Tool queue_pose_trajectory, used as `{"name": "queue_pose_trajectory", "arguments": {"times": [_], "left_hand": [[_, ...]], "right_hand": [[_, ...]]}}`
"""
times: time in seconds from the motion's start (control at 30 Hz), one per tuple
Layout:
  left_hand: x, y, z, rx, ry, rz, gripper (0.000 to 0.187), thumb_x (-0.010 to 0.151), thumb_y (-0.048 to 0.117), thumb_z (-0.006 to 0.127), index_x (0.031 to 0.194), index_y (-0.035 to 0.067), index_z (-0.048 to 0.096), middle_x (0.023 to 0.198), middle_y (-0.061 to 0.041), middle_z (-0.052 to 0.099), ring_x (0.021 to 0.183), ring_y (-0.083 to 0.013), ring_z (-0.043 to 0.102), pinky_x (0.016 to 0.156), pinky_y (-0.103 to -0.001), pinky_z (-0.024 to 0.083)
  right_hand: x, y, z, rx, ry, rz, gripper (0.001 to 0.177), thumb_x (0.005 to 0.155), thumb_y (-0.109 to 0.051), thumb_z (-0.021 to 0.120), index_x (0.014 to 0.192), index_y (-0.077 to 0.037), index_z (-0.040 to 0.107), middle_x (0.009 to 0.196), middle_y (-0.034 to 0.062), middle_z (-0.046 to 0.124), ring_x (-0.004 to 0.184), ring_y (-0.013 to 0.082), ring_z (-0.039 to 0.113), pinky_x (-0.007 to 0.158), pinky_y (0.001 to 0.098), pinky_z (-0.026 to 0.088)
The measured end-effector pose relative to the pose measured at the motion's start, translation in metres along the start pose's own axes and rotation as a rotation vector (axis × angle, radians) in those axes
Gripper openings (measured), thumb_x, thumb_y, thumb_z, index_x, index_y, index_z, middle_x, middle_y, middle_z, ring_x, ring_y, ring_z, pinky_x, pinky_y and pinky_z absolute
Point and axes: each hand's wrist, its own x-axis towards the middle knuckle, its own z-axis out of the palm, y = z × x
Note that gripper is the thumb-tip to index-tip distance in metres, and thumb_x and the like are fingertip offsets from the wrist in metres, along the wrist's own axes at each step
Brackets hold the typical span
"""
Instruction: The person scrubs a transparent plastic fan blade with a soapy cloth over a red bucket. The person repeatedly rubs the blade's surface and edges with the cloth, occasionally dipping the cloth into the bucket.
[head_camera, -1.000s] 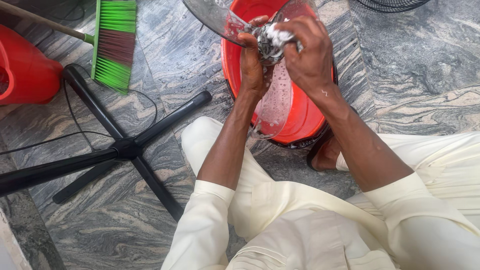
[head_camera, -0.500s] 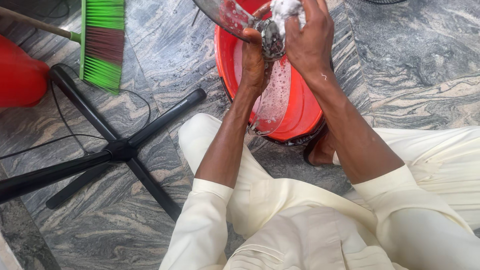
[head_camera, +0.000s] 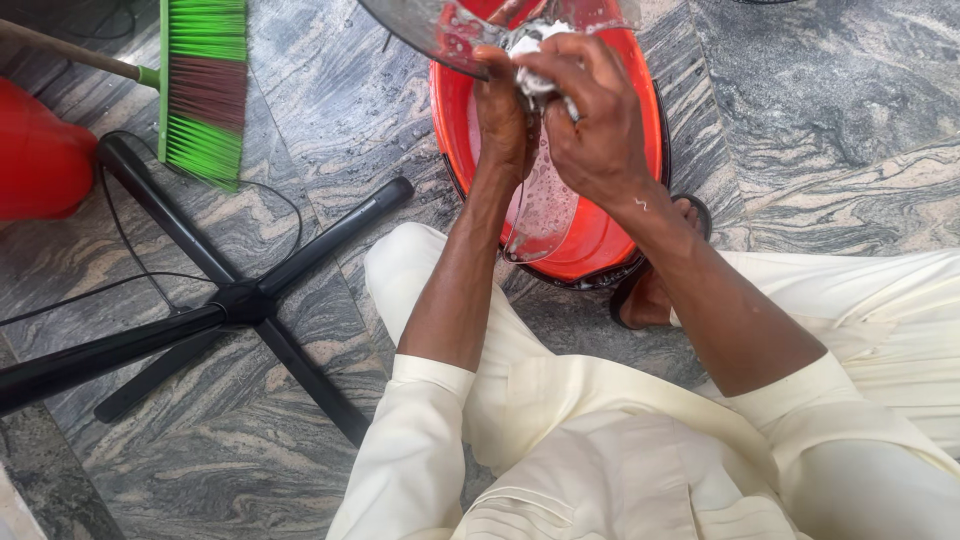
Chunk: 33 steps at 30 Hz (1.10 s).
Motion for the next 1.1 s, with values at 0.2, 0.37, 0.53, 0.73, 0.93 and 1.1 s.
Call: {"name": "queue_pose_trajectory", "arguments": {"times": [0.2,0.37,0.53,0.73,0.93,1.1], "left_hand": [[-0.013,0.01,0.013,0.108,-0.087,0.113,0.091,0.092,0.072,0.058,0.149,0.003,0.041,0.131,-0.005,0.063,0.118,-0.0157,0.06,0.103,-0.036,0.052],[-0.011,0.008,0.014,0.415,-0.02,0.178,0.094,0.099,0.075,0.052,0.152,-0.003,0.047,0.116,-0.01,0.061,0.105,-0.0167,0.054,0.091,-0.034,0.047],[-0.015,0.015,0.022,0.089,-0.044,0.058,0.092,0.102,0.07,0.052,0.158,-0.003,0.039,0.134,-0.015,0.06,0.113,-0.0186,0.063,0.095,-0.037,0.056],[-0.013,0.027,0.032,-0.12,-0.003,0.044,0.077,0.102,0.064,0.044,0.153,0.006,0.04,0.13,-0.014,0.063,0.109,-0.0217,0.07,0.086,-0.041,0.064],[-0.007,0.019,0.014,-0.294,0.008,0.013,0.052,0.113,0.047,0.053,0.139,0.003,0.058,0.117,-0.01,0.071,0.103,-0.0198,0.07,0.086,-0.038,0.062],[-0.004,0.007,0.015,-0.385,-0.015,-0.125,0.03,0.115,0.028,0.063,0.128,0.002,0.061,0.117,-0.006,0.072,0.108,-0.0164,0.069,0.097,-0.034,0.058]], "right_hand": [[0.017,0.001,-0.01,0.09,0.076,0.433,0.033,0.093,0.005,0.051,0.118,-0.009,0.066,0.114,0.0071,0.06,0.103,0.0218,0.07,0.091,0.0341,0.059],[0.016,-0.017,-0.006,-0.084,0.074,0.016,0.033,0.095,0.01,0.059,0.125,-0.002,0.067,0.122,0.0152,0.059,0.114,0.0315,0.066,0.1,0.0412,0.055],[-0.009,-0.017,-0.013,-0.073,0.044,0.078,0.034,0.093,0.009,0.058,0.121,-0.006,0.071,0.122,0.0137,0.063,0.11,0.0272,0.067,0.096,0.0383,0.06],[-0.011,0.031,-0.025,0.413,0.091,0.554,0.038,0.097,0.005,0.061,0.131,-0.01,0.063,0.119,0.0045,0.068,0.105,0.0148,0.069,0.087,0.0309,0.061],[-0.038,0.016,-0.011,0.383,-0.044,0.494,0.046,0.095,0.009,0.06,0.136,-0.01,0.065,0.118,0.0044,0.069,0.103,0.0118,0.067,0.089,0.0259,0.059],[-0.031,0.017,-0.016,0.644,0.181,0.381,0.043,0.098,0.014,0.061,0.134,-0.008,0.067,0.129,0.0036,0.065,0.116,0.0112,0.065,0.1,0.026,0.056]]}}
